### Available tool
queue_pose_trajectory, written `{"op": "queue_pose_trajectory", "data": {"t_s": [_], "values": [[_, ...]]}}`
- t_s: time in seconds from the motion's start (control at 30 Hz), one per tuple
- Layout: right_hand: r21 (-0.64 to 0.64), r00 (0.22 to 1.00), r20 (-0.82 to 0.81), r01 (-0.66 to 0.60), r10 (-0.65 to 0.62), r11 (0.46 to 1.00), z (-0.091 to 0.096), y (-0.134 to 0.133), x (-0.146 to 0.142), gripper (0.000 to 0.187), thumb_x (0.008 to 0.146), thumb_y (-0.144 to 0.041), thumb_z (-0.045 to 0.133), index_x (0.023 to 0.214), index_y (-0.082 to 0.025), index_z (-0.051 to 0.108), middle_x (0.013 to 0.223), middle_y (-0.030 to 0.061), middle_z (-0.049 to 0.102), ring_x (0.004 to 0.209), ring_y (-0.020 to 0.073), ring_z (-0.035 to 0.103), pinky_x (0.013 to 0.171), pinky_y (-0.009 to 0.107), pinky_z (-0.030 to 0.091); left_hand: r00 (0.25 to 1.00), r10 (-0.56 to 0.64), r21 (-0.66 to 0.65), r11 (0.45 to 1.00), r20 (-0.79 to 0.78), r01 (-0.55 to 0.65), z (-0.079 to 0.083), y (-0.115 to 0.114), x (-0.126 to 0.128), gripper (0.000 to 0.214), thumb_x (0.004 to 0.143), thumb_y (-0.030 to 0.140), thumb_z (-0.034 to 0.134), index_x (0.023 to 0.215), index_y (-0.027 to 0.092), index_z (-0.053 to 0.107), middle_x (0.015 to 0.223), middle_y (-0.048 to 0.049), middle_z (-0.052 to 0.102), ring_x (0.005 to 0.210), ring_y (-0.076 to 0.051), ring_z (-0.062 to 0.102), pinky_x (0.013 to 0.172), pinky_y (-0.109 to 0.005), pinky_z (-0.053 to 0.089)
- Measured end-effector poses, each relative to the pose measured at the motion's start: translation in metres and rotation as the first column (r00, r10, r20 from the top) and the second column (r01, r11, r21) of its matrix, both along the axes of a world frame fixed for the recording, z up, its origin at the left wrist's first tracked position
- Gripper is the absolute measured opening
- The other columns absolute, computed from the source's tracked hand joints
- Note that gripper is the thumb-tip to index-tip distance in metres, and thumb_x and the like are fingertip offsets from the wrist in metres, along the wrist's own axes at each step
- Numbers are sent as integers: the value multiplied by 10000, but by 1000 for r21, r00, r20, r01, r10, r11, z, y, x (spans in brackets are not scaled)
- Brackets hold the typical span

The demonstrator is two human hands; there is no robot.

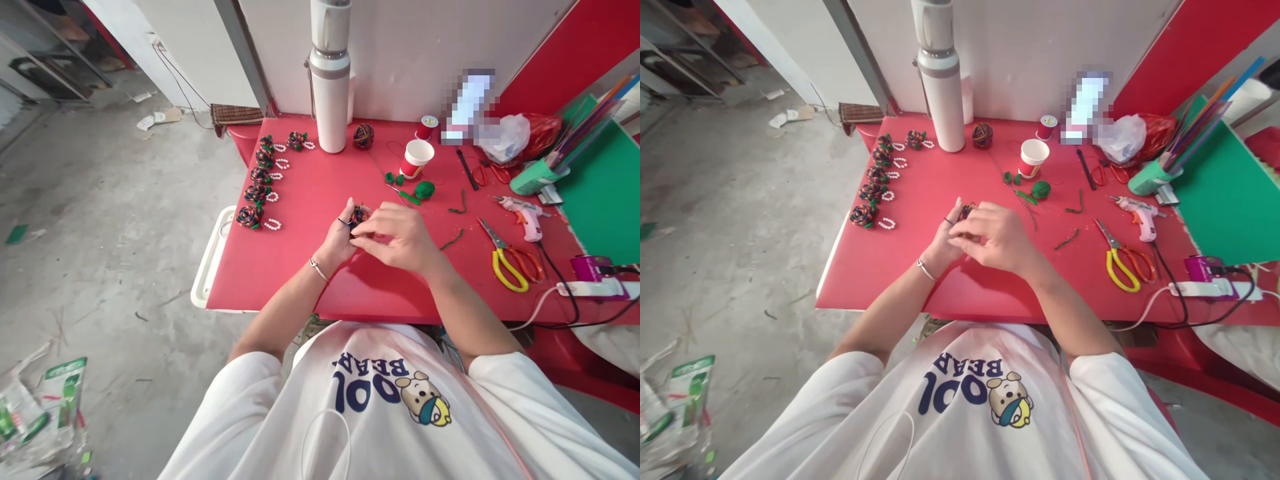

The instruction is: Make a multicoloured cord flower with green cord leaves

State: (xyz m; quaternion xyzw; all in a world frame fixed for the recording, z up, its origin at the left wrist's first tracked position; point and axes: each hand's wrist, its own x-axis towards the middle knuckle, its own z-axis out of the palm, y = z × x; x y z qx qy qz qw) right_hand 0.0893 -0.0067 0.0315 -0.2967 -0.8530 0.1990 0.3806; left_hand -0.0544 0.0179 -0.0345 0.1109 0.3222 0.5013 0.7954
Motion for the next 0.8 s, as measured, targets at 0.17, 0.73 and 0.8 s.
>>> {"op": "queue_pose_trajectory", "data": {"t_s": [0.17,0.73,0.8], "values": [[330,930,267,160,-254,930,-41,2,-23,248,1056,-223,575,1058,-245,822,858,75,736,870,233,578,728,385,471,996,90,7,996,12,-90,1,2,-3,477,989,587,680,762,168,659,648,14,629,567,-89,625,565,-203,514],[445,896,170,303,-411,843,-60,9,-29,278,1086,-243,518,993,-243,781,827,81,699,823,238,554,683,404,398,976,216,16,976,-6,-215,5,5,0,407,1000,495,705,773,162,647,689,23,636,605,-63,613,657,-183,510],[414,899,168,307,-403,857,-62,11,-28,289,1090,-258,506,1065,-255,794,848,86,707,828,240,557,680,406,410,972,234,24,972,-25,-233,5,5,2,402,997,487,710,773,161,644,702,23,639,609,-60,611,667,-179,506]]}}
